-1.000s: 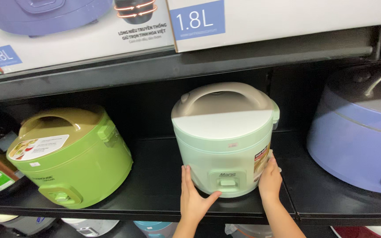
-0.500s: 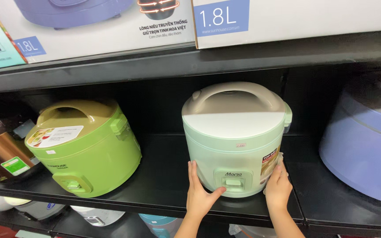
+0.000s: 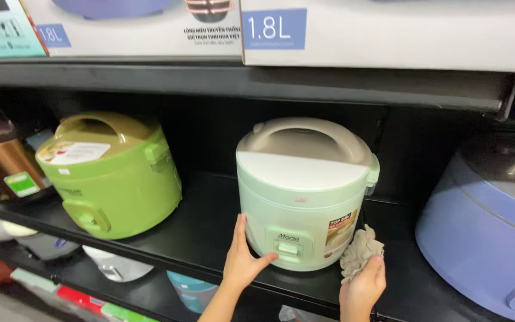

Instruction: The person cleans display items by wiping rice cookers and the shelf surface one by one with a cloth.

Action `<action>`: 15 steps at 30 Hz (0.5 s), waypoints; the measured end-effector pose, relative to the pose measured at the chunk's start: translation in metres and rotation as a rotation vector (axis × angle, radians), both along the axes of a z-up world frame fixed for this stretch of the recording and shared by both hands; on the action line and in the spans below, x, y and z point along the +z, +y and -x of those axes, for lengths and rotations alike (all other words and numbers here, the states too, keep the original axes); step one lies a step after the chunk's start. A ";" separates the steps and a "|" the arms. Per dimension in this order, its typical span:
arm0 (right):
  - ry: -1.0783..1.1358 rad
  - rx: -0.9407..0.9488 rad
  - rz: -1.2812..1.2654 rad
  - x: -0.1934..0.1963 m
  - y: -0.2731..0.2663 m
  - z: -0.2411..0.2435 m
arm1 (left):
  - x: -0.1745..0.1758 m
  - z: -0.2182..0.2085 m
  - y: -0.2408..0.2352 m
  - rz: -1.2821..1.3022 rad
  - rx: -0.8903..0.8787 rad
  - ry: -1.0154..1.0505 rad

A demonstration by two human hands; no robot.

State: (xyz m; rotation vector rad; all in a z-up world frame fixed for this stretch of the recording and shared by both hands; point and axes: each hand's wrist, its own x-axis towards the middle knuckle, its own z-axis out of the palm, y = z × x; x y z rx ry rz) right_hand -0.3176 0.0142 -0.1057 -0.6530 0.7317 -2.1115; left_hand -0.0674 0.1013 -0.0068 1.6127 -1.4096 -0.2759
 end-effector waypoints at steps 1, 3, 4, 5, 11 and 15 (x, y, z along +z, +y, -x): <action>0.008 0.066 0.021 0.002 0.003 0.003 | -0.001 0.004 0.000 -0.004 0.013 0.006; 0.002 0.138 0.035 0.010 0.015 0.002 | -0.001 0.005 0.002 0.002 0.003 -0.013; -0.038 0.186 0.059 0.014 0.022 0.002 | -0.001 0.004 0.001 -0.006 0.003 -0.023; -0.078 0.234 0.083 0.018 0.029 -0.002 | -0.002 0.004 0.000 -0.035 0.012 -0.034; -0.290 0.446 -0.239 0.042 0.082 -0.024 | -0.044 0.000 0.011 0.082 -0.211 0.681; -0.353 0.653 -0.418 0.058 0.113 -0.076 | -0.081 -0.017 0.054 -0.003 -0.520 0.950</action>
